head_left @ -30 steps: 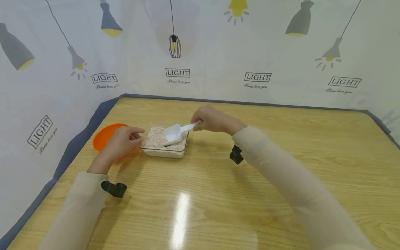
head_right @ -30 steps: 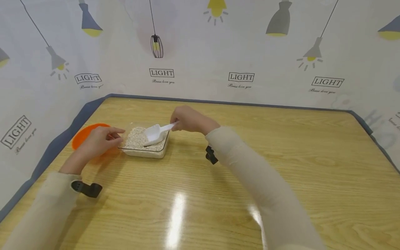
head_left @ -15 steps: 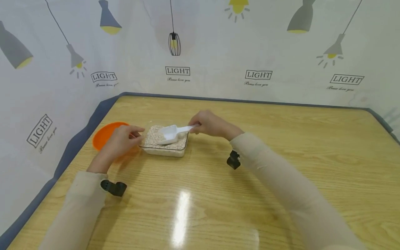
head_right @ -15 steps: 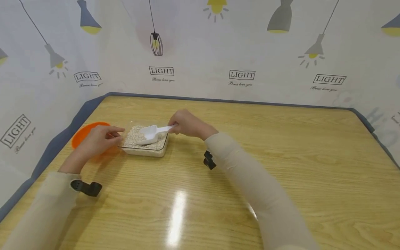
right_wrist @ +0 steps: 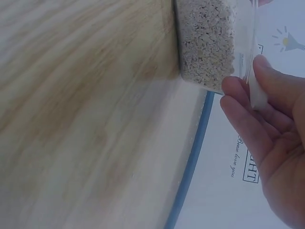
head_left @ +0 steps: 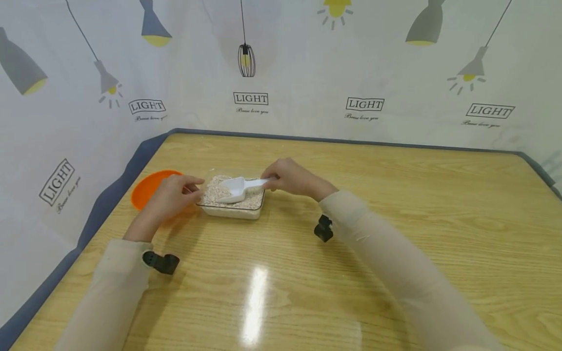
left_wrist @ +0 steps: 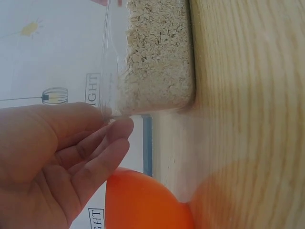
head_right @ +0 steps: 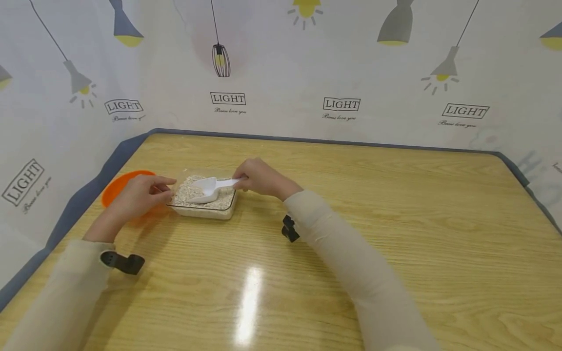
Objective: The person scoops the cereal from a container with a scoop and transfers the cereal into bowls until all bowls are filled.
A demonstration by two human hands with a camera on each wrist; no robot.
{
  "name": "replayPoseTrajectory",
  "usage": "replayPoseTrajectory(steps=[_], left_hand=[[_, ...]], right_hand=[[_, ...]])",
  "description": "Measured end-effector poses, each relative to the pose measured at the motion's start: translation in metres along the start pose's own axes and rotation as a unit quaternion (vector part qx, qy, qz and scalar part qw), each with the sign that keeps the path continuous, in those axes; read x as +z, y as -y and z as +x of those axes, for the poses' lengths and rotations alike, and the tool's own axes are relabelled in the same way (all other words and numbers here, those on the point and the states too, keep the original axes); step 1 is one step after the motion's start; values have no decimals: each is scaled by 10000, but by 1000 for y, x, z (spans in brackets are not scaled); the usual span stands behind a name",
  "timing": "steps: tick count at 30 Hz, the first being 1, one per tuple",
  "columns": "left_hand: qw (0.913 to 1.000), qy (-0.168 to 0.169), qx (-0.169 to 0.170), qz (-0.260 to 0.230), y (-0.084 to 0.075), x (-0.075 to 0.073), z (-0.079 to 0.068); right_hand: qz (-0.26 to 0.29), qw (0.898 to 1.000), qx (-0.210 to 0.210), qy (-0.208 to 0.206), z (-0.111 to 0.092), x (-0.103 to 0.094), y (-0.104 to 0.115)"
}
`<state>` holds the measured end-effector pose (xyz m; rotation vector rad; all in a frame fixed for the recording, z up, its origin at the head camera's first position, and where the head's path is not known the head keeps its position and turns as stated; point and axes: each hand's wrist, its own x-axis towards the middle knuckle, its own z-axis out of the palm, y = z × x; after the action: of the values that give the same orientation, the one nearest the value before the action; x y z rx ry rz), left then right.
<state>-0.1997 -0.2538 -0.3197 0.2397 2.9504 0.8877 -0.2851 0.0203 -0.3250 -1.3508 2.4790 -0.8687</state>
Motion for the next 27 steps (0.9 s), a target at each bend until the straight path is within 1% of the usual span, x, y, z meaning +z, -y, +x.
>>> replayPoseTrajectory(steps=[7, 13, 18, 24, 27], left_hand=[[10000, -8, -21, 21, 0, 0, 0], [10000, -2, -13, -9, 0, 1, 0], [9999, 29, 69, -72, 1, 0, -1], [9997, 95, 141, -156, 2, -3, -2], [9997, 122, 163, -164, 2, -4, -2]], right_hand=[[-85, 9996, -90, -241, -3, 5, -1], [11, 9993, 8, -382, -6, 8, -3], [158, 9984, 64, -543, -8, 11, -5], [335, 9963, 288, -738, -13, 10, -8], [350, 9954, 328, -835, -16, 8, -11]])
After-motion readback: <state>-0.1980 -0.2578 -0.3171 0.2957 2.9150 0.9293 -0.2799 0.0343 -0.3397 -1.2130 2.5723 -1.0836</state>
